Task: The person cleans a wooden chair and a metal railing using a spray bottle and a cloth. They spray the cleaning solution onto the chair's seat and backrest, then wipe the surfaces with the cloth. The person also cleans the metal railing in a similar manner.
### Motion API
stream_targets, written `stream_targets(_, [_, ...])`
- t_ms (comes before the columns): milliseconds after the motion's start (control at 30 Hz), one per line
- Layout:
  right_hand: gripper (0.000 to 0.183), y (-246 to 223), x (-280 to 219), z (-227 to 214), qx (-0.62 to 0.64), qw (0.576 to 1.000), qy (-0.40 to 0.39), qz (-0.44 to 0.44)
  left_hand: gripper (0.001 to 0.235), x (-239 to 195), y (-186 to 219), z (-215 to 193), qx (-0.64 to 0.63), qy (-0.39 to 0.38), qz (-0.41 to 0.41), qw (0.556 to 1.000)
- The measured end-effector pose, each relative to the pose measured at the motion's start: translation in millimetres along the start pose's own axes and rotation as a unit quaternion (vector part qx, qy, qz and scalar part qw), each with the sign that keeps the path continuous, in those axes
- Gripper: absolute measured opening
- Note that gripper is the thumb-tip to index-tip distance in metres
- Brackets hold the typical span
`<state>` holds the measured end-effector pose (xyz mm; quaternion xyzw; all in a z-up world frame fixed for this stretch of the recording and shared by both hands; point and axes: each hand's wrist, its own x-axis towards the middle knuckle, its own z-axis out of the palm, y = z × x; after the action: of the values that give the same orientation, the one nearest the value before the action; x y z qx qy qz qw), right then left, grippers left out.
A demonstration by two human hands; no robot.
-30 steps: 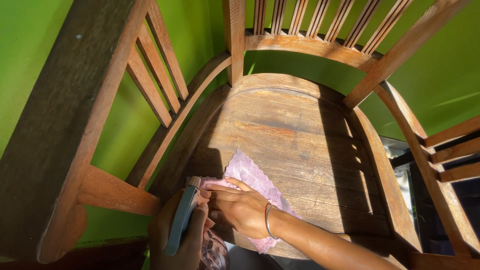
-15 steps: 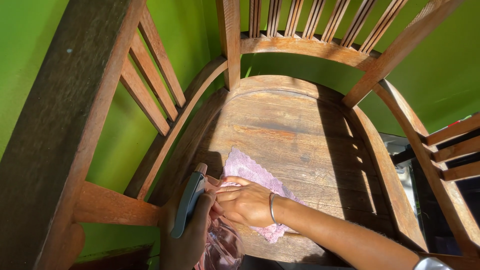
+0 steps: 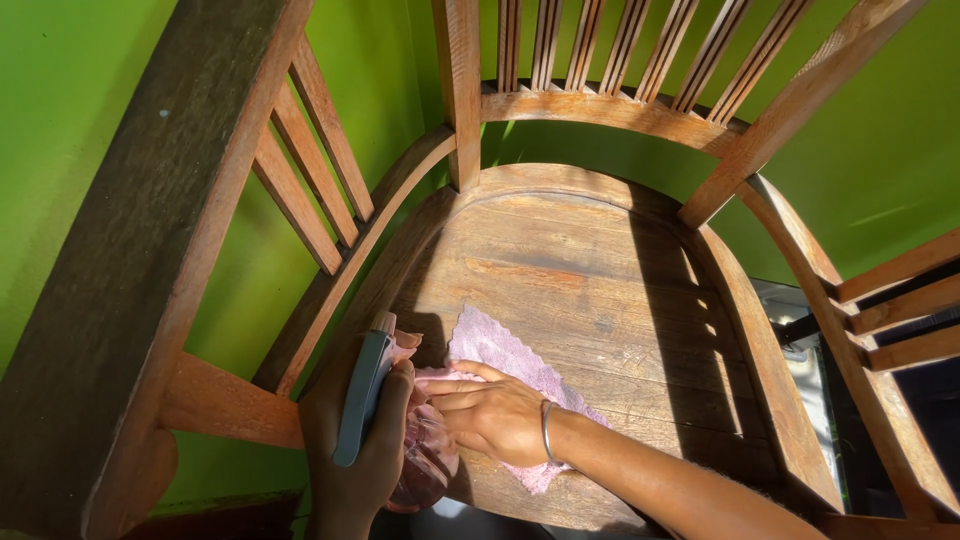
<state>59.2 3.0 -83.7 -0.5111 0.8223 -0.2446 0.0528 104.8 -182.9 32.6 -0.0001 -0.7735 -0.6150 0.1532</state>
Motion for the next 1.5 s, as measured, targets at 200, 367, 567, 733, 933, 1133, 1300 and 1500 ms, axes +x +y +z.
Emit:
stream_targets(200, [0.03,-10,-31,-19,0.023,0.999,-0.002,0.026,0.021,7,0,-4,0.034,0.002,0.033,0.999])
stream_targets(367, [0.034,1,-13,-7,-0.009,0.999,-0.034,0.019,0.026,8,-1,-6,0.048,0.026,0.051,0.997])
stream_targets(567, [0.028,8,42,6,-0.091,0.99,-0.102,0.042,0.023,9,2,-5,0.128,0.056,0.122,0.983])
stream_targets(733, [0.005,1,59,1,-0.077,0.996,0.025,0.031,0.024,6,2,-7,0.127,0.068,0.114,0.983])
stream_targets(933, [0.019,-18,25,-5,-0.044,0.991,-0.005,0.13,0.018,-2,-4,-8,0.124,0.076,0.112,0.983])
stream_targets(1133, [0.05,-20,-32,-6,-0.046,0.989,0.009,0.143,0.022,0,-7,-10,0.11,0.069,0.096,0.987])
stream_targets(1300, [0.044,-16,-58,-18,0.016,0.991,-0.015,0.128,0.015,2,-15,-14,0.082,0.073,0.075,0.991])
stream_targets(1500, [0.044,-3,-22,-10,-0.015,0.995,-0.042,0.091,0.023,7,-18,-11,0.062,0.064,0.069,0.994])
